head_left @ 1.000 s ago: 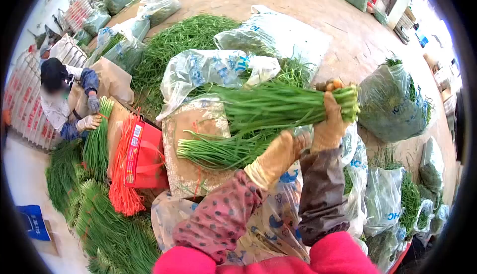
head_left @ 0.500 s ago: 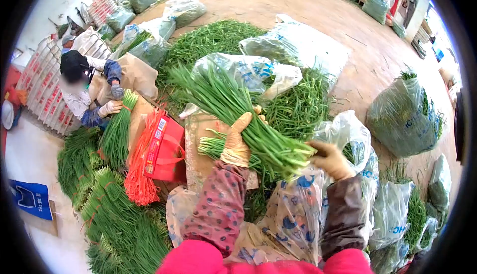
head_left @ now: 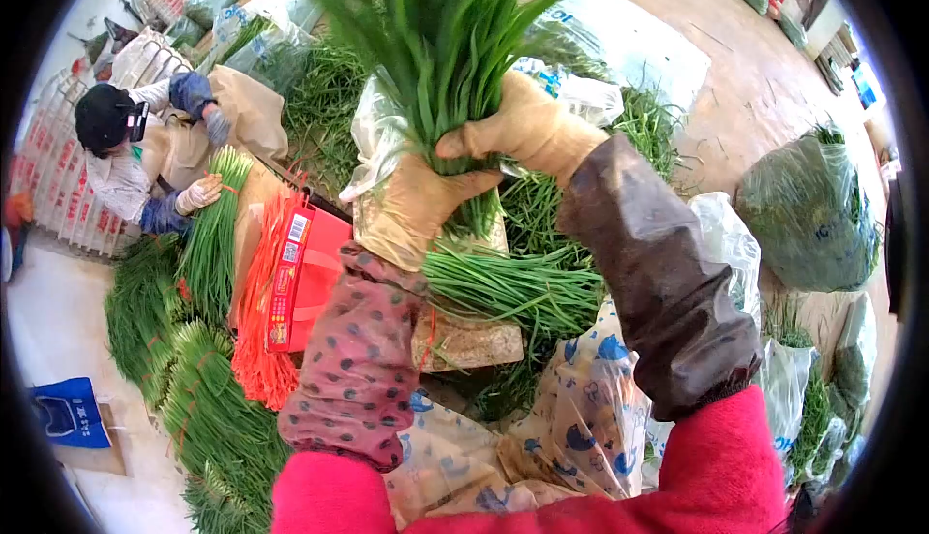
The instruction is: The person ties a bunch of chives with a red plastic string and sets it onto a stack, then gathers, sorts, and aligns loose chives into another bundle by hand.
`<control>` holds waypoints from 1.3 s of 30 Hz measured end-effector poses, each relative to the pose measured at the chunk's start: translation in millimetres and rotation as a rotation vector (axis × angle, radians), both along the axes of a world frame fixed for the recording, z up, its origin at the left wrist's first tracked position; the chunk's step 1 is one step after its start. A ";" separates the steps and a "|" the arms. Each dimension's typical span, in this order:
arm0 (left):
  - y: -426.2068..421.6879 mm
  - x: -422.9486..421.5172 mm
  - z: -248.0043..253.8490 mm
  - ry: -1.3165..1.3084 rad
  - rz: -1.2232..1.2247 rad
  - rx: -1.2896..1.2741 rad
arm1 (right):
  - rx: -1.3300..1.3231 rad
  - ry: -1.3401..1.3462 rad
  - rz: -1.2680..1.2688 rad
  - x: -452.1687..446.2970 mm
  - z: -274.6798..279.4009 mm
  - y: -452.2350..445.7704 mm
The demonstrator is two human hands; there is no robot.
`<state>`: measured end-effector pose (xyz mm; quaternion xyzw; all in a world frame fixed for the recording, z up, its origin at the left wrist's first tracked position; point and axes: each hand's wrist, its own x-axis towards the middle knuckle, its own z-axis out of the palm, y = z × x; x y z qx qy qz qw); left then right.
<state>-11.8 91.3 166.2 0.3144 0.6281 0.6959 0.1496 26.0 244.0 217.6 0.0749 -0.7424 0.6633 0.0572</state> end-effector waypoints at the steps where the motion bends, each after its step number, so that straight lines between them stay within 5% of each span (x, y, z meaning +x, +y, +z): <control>1: -9.4 -13.2 -12.1 0.011 -0.008 -0.079 | 0.048 0.039 -0.053 -5.8 -10.9 -7.9; 4: -30.5 -64.6 -110.7 0.000 -0.091 -0.298 | 0.299 -0.103 -0.012 -20.6 -72.6 -17.1; 6: -49.9 -59.4 -124.9 0.960 0.277 -0.949 | 0.503 -0.108 0.057 -33.0 -108.1 -17.7; 7: -50.1 -65.1 -132.1 0.949 0.271 -0.957 | 0.381 -0.112 0.100 -37.2 -118.3 -13.6; 9: -44.9 -85.2 -146.6 0.345 0.092 -0.488 | 0.401 -0.096 0.070 -33.2 -100.5 -12.0; 12: -21.4 -52.9 -85.1 -0.712 -0.115 0.309 | 0.573 -0.116 -0.025 -19.4 -36.1 -23.5; 14: -11.5 -45.0 -71.0 -0.966 -0.128 0.410 | 0.546 -0.074 -0.010 -28.4 -41.4 -34.8; 17: -5.3 -38.6 -49.9 -0.916 -0.078 0.165 | 0.456 -0.023 -0.396 -31.6 -38.6 -43.3; 19: -24.1 -32.9 -50.8 0.322 0.191 -0.616 | 0.317 0.131 -0.465 -41.2 -37.5 -31.6; 20: -31.7 -27.1 -53.6 0.447 0.274 -0.539 | 0.216 0.197 -0.411 -36.7 -35.3 -23.9; 21: -38.2 -14.5 -47.1 0.383 0.302 -0.486 | 0.205 0.046 -0.431 -19.0 -12.9 -24.1; 23: -48.8 20.4 -25.2 0.334 0.397 -0.463 | 0.306 0.356 -0.461 -18.1 -46.6 -11.4; 25: -52.5 59.3 -25.0 -0.147 0.046 -0.243 | 0.375 -0.010 -0.403 -12.2 -83.9 0.2; 26: -51.9 73.1 -16.5 -0.418 -0.168 -0.227 | 0.711 0.124 -0.597 -10.3 -76.0 -2.4; 28: -51.4 102.1 -12.7 -0.796 -0.486 -0.148 | 0.023 0.116 -0.588 4.9 -68.3 3.6; 29: -48.5 112.6 -24.1 -0.887 -0.600 -0.080 | -0.041 0.096 -0.654 15.2 -66.6 6.5; 31: -43.0 133.6 -34.0 -0.848 -0.621 0.021 | 0.314 0.173 -0.708 42.6 -51.2 7.3; 32: -41.2 141.8 -34.3 -0.914 -0.581 0.217 | -0.260 0.248 -0.411 59.3 -55.8 2.4; 33: -41.1 149.9 -30.7 -0.972 -0.542 0.412 | -0.206 0.309 -0.292 83.0 -43.0 -2.8; 36: -55.9 177.5 -13.1 -1.097 -0.493 0.332 | 0.470 0.665 -0.156 145.9 2.1 -22.9; 39: -66.8 196.9 -3.0 -1.111 -0.584 0.342 | 0.789 0.782 -0.181 198.6 15.1 -69.6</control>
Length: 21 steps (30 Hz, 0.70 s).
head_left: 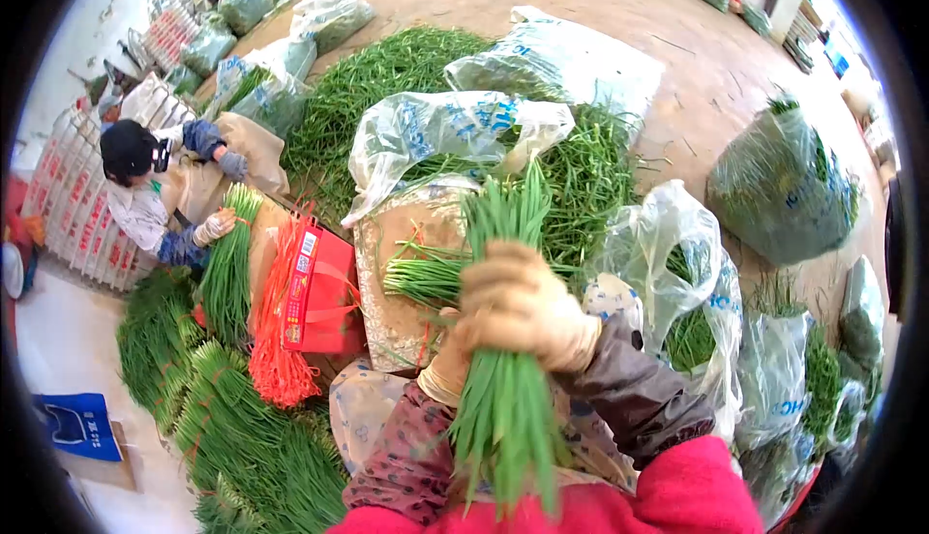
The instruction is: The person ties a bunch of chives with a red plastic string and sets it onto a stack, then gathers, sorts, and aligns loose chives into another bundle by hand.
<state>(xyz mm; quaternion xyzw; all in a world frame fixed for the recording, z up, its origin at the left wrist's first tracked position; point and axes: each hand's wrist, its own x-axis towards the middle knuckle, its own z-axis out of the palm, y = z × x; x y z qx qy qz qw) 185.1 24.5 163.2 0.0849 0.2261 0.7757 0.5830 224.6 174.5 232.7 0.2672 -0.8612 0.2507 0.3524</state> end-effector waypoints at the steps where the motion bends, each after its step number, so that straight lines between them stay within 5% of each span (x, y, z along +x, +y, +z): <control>1: -2.8 5.4 5.6 0.001 -0.022 0.011 | 0.036 0.116 0.016 10.3 -4.0 -15.3; 11: -37.6 44.0 32.3 0.084 -0.068 -0.029 | 0.203 -0.002 0.040 108.0 -36.8 -89.2; 14: -56.7 32.8 32.0 0.150 -0.054 -0.147 | -0.240 -0.472 0.599 131.7 -8.9 -74.0; 16: -70.8 26.2 31.3 0.341 0.070 -0.156 | -0.927 -1.223 0.508 152.7 -13.5 -66.4; 17: -79.3 22.6 31.7 0.403 0.031 -0.170 | -1.225 -1.148 0.455 144.7 -41.9 -72.2; 18: -90.7 21.6 31.7 0.439 0.018 -0.227 | -1.241 -1.201 0.333 136.4 -68.1 -71.7; 21: -117.9 14.7 28.4 0.497 -0.181 -0.273 | -1.538 -1.204 0.755 121.1 -96.5 -86.3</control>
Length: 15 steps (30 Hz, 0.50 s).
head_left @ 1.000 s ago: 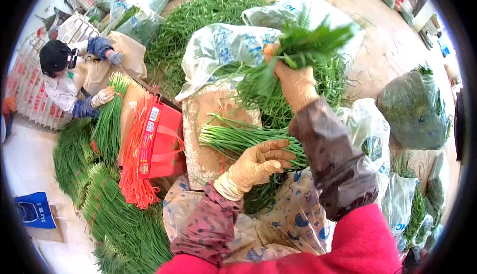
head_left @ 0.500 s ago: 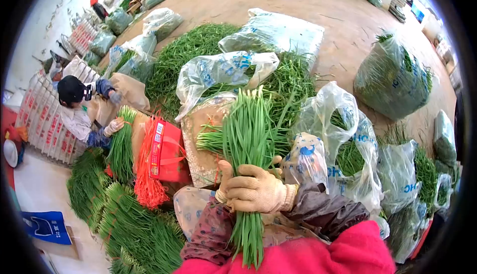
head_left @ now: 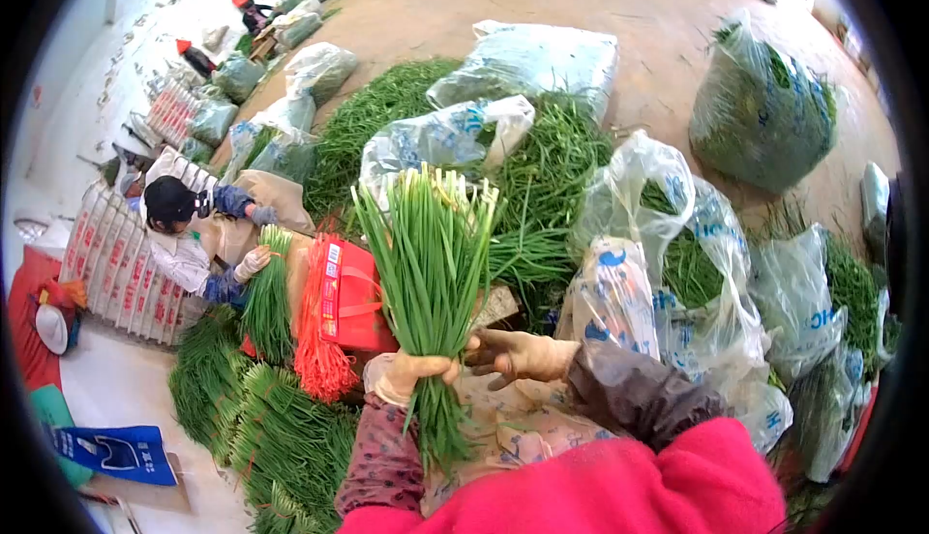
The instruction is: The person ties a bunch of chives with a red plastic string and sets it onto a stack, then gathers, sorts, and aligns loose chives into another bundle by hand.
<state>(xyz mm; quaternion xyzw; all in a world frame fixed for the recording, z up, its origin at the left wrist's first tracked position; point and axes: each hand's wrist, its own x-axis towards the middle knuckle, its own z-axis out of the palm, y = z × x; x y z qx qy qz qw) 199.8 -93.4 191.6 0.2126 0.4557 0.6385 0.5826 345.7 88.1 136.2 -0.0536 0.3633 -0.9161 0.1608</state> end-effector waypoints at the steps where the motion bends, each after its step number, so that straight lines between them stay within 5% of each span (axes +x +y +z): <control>1: -10.2 0.9 0.1 -0.030 -0.042 -0.053 | -0.218 -0.039 0.068 -2.8 6.8 -3.9; 3: -27.8 1.5 -9.2 0.011 -0.208 -0.046 | -0.353 0.031 -0.073 -14.2 -4.4 -11.7; 7: -55.8 38.0 2.6 -0.131 -0.169 -0.277 | -0.570 0.150 -0.380 -36.3 -19.2 11.1; 9: -74.9 43.3 -9.5 -0.138 -0.230 -0.326 | -0.720 -0.031 -0.520 -37.8 -43.4 31.4; 11: -94.5 49.4 -28.4 -0.075 -0.255 -0.393 | -0.530 -0.422 -0.791 -43.5 -39.1 39.9; 14: -97.3 66.2 -27.2 -0.078 -0.189 -0.393 | -0.262 -0.619 -0.716 -52.0 -37.1 61.6; 15: -99.6 69.5 -26.0 -0.050 -0.145 -0.378 | -0.380 -0.568 -0.770 -49.4 -40.7 72.8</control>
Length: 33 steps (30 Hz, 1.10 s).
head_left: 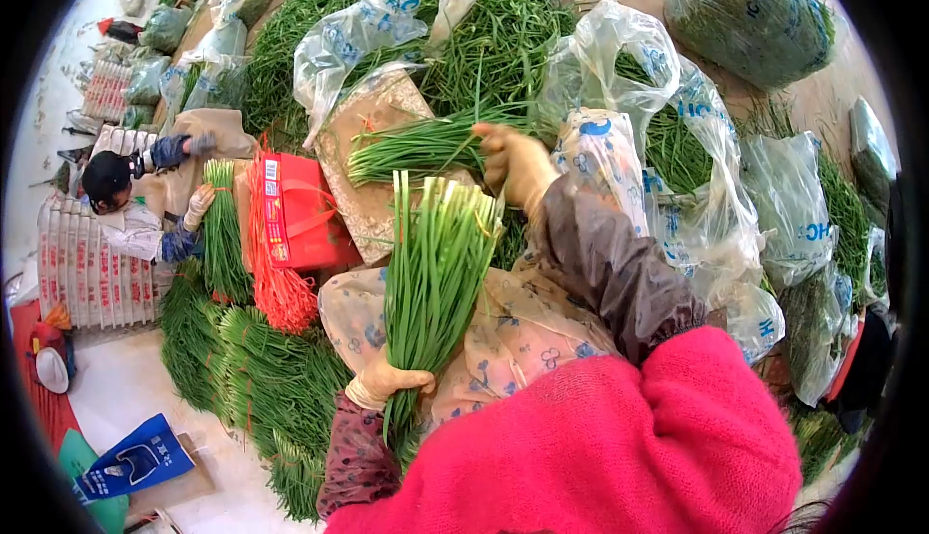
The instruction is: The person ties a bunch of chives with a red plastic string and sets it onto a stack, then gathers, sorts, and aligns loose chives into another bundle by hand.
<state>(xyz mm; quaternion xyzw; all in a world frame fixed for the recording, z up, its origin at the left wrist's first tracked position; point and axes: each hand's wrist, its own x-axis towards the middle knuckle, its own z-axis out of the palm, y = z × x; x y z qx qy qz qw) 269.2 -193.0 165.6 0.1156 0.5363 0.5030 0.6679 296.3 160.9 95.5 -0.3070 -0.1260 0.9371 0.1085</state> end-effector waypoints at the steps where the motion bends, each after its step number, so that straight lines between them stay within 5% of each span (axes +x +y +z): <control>1: -4.6 2.7 1.3 0.000 0.007 -0.002 | 0.041 -0.027 -0.155 -3.0 1.3 15.3; 4: -16.7 7.3 7.0 0.042 0.100 0.000 | -0.105 0.156 -0.420 5.8 -13.1 65.4; 6: -18.8 8.5 12.1 0.047 0.149 -0.036 | 0.161 0.173 -0.165 15.6 -3.1 75.9; 8: -10.5 8.8 18.7 0.036 0.223 -0.054 | 0.827 -0.005 0.435 31.5 62.8 16.0; 9: -14.6 7.3 13.9 0.079 0.207 -0.083 | 0.929 -0.010 0.558 33.2 65.6 -9.0; 12: -17.3 6.7 5.8 0.134 0.222 -0.095 | 0.915 0.083 0.775 30.2 66.5 -60.3; 15: -19.3 6.7 7.6 0.179 0.188 -0.124 | 1.023 -0.144 1.105 26.3 91.4 -62.6; 18: -23.9 11.5 11.2 0.117 0.225 -0.088 | 1.150 -0.074 0.995 28.1 57.3 -69.7; 23: -29.2 14.0 11.3 0.013 0.122 -0.093 | 1.862 -0.254 0.947 32.1 36.9 -60.2; 30: -54.8 7.6 13.3 -0.166 0.077 -0.068 | 1.910 -0.487 0.947 24.0 -4.7 -22.7; 33: -69.1 8.5 15.8 0.002 -0.030 -0.044 | 1.778 -0.687 0.962 22.3 -20.1 5.8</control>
